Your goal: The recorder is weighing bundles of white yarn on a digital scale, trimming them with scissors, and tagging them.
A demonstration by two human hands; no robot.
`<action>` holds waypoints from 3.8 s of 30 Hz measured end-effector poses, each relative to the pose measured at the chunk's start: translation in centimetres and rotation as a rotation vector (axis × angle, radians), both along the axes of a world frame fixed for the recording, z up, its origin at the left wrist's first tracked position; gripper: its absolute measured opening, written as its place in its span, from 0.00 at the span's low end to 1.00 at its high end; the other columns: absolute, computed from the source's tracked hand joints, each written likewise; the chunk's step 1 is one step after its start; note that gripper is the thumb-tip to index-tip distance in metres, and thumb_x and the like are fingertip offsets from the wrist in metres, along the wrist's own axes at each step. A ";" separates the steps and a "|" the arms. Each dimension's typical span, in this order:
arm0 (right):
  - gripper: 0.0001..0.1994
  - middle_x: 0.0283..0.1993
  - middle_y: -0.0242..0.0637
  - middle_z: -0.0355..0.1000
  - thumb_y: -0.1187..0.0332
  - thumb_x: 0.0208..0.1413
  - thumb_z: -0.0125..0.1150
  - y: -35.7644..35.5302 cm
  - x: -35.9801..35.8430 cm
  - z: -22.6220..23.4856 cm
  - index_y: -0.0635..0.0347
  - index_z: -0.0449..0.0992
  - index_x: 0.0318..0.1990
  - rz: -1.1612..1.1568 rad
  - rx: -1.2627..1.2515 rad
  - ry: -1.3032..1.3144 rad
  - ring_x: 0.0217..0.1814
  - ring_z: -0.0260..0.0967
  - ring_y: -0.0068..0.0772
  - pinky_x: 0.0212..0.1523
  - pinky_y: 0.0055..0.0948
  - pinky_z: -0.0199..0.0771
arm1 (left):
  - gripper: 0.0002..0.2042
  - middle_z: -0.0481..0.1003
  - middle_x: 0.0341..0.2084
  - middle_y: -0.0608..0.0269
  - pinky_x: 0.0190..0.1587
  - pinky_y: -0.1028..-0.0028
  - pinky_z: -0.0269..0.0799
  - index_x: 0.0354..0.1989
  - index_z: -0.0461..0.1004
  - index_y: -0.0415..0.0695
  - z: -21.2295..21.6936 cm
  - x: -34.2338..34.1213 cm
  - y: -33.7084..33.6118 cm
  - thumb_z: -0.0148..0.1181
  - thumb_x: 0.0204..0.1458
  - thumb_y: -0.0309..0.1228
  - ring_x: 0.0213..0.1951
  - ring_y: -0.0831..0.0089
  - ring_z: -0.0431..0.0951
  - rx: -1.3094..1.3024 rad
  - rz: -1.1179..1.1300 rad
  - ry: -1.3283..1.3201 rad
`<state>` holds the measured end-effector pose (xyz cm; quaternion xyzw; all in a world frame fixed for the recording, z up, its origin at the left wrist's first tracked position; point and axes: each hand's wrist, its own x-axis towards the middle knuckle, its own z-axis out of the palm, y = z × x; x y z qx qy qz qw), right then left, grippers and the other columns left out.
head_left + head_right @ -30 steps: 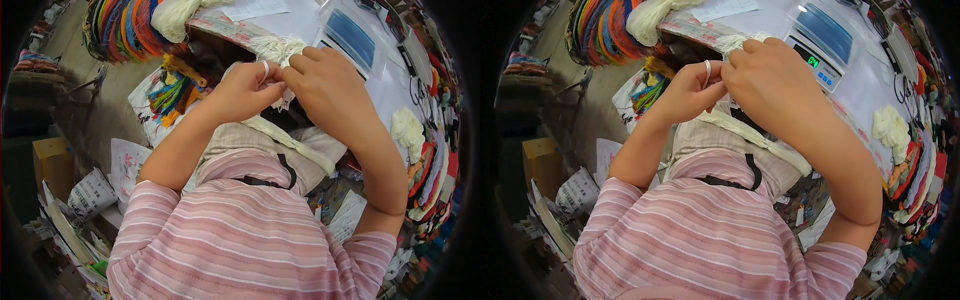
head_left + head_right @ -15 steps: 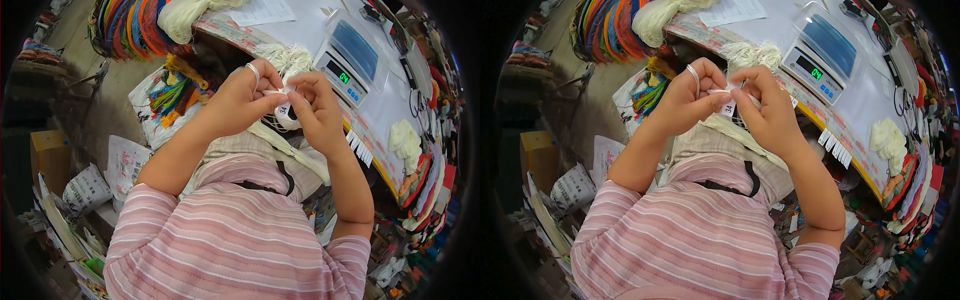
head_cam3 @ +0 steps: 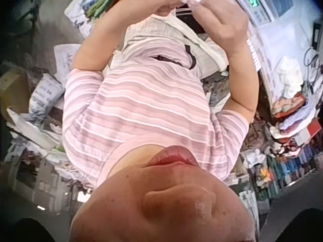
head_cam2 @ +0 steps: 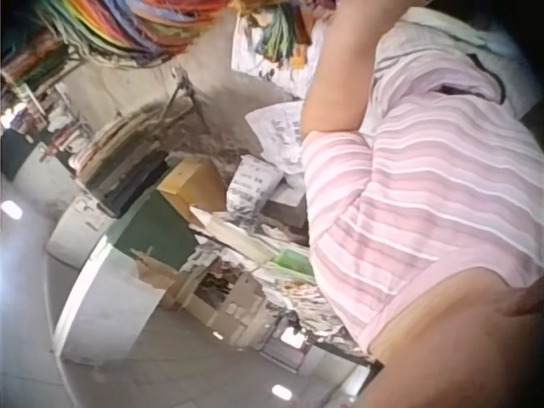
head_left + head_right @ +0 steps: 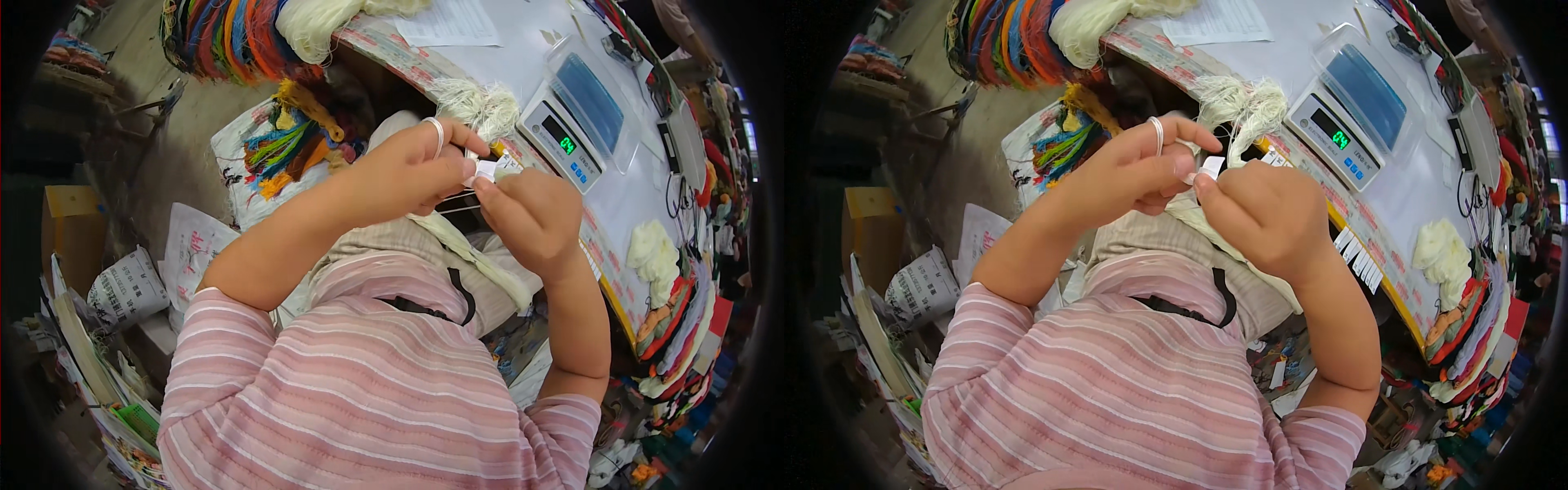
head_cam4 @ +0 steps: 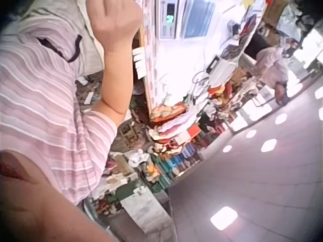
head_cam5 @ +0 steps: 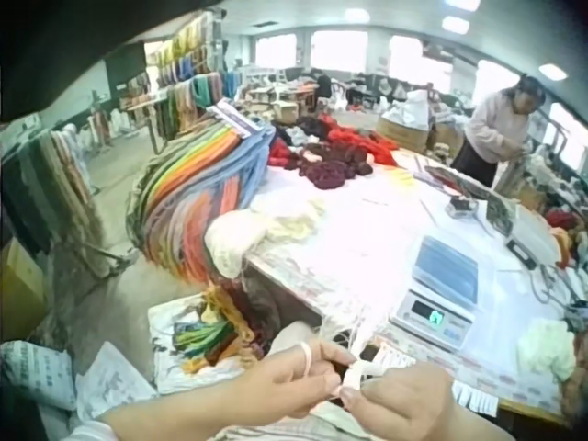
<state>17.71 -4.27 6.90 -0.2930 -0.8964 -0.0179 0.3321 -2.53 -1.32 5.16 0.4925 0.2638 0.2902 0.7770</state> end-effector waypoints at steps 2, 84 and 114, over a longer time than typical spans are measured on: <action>0.09 0.24 0.30 0.66 0.77 0.40 0.62 0.1 0.2 -0.1 0.59 0.76 0.33 0.037 0.180 -0.095 0.19 0.63 0.28 0.15 0.26 0.58 | 0.10 0.61 0.20 0.73 0.19 0.84 0.47 0.44 0.69 0.42 -0.2 -0.2 0.4 0.55 0.56 0.30 0.19 0.87 0.53 -0.373 -0.090 -0.107; 0.09 0.23 0.19 0.64 0.69 0.53 0.59 -22.5 21.4 -0.7 0.63 0.78 0.39 -1.066 -1.348 0.478 0.23 0.54 0.12 0.24 0.17 0.54 | 0.14 0.61 0.15 0.76 0.16 0.87 0.51 0.38 0.71 0.44 -13.3 -20.5 8.8 0.48 0.60 0.42 0.14 0.89 0.53 -0.221 0.331 0.287; 0.07 0.23 0.26 0.70 0.65 0.56 0.58 6.3 -8.8 2.7 0.58 0.76 0.33 0.081 -1.321 0.642 0.24 0.63 0.12 0.26 0.13 0.61 | 0.12 0.75 0.28 0.59 0.48 0.62 0.67 0.27 0.70 0.43 -2.4 -5.3 5.5 0.46 0.58 0.36 0.39 0.63 0.73 -0.485 0.641 -0.692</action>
